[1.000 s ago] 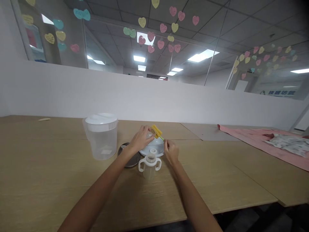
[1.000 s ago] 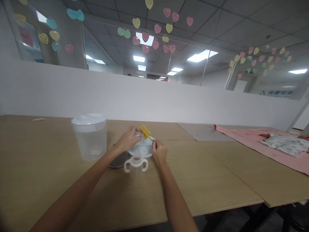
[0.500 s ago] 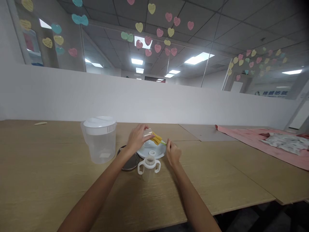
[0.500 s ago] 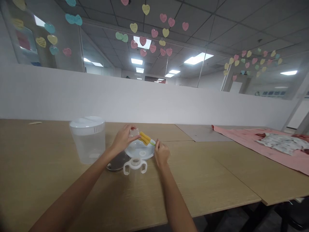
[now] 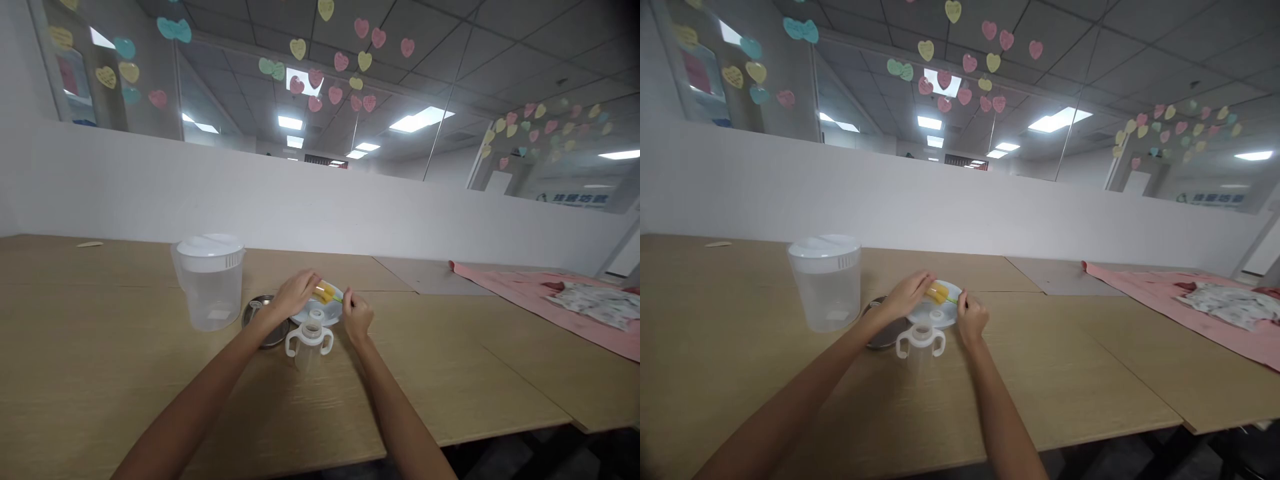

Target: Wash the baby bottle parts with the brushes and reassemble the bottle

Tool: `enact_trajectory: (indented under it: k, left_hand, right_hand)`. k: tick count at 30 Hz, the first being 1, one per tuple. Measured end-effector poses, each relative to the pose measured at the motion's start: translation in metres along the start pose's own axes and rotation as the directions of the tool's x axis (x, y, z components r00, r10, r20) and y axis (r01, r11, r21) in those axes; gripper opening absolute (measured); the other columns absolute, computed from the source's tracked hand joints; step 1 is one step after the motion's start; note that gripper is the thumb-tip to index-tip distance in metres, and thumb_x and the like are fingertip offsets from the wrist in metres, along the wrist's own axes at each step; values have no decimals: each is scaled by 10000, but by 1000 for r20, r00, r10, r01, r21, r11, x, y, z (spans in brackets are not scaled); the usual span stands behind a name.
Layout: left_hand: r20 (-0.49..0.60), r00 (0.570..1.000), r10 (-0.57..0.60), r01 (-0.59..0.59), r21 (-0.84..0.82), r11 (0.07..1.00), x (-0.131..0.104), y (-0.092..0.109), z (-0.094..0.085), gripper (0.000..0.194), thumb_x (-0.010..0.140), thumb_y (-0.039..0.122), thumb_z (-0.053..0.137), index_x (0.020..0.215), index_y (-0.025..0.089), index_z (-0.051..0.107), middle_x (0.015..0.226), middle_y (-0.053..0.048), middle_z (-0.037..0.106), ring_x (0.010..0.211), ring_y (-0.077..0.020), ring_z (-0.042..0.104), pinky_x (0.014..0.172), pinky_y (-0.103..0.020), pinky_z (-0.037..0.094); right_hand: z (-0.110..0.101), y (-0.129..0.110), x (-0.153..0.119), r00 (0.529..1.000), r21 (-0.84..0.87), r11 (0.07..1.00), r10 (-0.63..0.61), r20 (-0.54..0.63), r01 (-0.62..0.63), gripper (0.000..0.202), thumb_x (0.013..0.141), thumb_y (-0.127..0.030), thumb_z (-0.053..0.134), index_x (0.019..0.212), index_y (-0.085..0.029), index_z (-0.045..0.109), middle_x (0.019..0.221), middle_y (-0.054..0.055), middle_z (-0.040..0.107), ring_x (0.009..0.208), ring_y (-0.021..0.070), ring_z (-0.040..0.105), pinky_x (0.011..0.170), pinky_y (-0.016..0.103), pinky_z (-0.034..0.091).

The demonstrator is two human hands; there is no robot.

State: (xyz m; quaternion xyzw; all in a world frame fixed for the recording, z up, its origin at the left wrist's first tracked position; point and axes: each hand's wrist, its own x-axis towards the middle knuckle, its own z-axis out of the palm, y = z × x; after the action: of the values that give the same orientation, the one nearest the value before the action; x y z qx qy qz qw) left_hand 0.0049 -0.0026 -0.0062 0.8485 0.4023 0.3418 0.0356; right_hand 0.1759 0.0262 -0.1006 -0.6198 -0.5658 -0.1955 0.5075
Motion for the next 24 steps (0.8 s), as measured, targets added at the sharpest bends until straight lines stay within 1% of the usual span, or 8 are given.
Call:
enact_trajectory:
  k: [3,5,7,10,13,16,21,24]
  left_hand:
    - [1,1000,-6,6,-54,999,-1,3,0,338,923,384,314,1151,201,483,1145,-72,502,914,-169,572,822,-302,453]
    - [-41,999,30,-30,-16,999,1,1,-6,371,875,327,437,1235,234,423,1296,-88,355,963,-172,566,868,-318,453]
    - [-106,992,74,-69,48,996,3,-6,-17,451,821,229,506,1258,263,399,1345,-82,276,1033,-184,538,912,-324,439]
    - [-135,990,44,-13,225,974,5,-29,-34,528,758,112,513,1255,260,407,1273,-80,383,1117,-222,493,941,-338,418]
    - [42,989,-139,114,371,922,2,-57,-38,611,710,76,523,1280,242,382,1221,-90,499,1072,-242,540,882,-333,444]
    - [174,945,-275,177,436,883,-2,-78,-28,601,673,87,567,1247,205,432,1175,-123,575,1046,-271,568,840,-337,454]
    - [204,914,-351,235,438,868,-8,-95,-10,738,626,90,620,1313,176,363,1145,-166,609,1001,-283,600,768,-319,469]
    - [208,910,-359,251,411,876,-11,-99,-3,691,615,114,645,1265,187,420,1130,-153,622,996,-269,607,760,-299,468]
  right_hand:
    - [-2,0,3,999,-11,999,38,9,-38,613,929,-408,217,587,-132,643,536,56,586,472,87,388,517,242,216]
    - [-3,1,5,998,-40,997,61,15,-60,594,926,-401,230,619,-130,661,559,65,601,480,90,403,515,245,206]
    - [-4,3,7,995,-79,993,94,27,-91,570,922,-389,249,634,-131,668,581,75,613,481,90,413,510,250,191]
    - [-4,7,9,987,-122,982,149,52,-142,523,917,-363,283,657,-139,677,607,82,627,474,87,419,504,254,168]
    - [-5,9,11,979,-139,974,192,67,-181,505,916,-353,290,685,-142,687,606,81,629,473,88,429,506,257,163]
    - [-7,9,12,979,-143,973,193,67,-183,525,915,-363,284,669,-132,687,606,87,631,473,91,435,507,263,162]
    - [-7,8,12,978,-165,972,186,97,-169,519,916,-358,290,674,-136,691,621,92,650,470,91,437,507,263,156]
    - [-5,8,11,973,-184,970,185,136,-159,486,916,-357,317,713,-141,702,651,102,666,475,95,458,507,262,159]
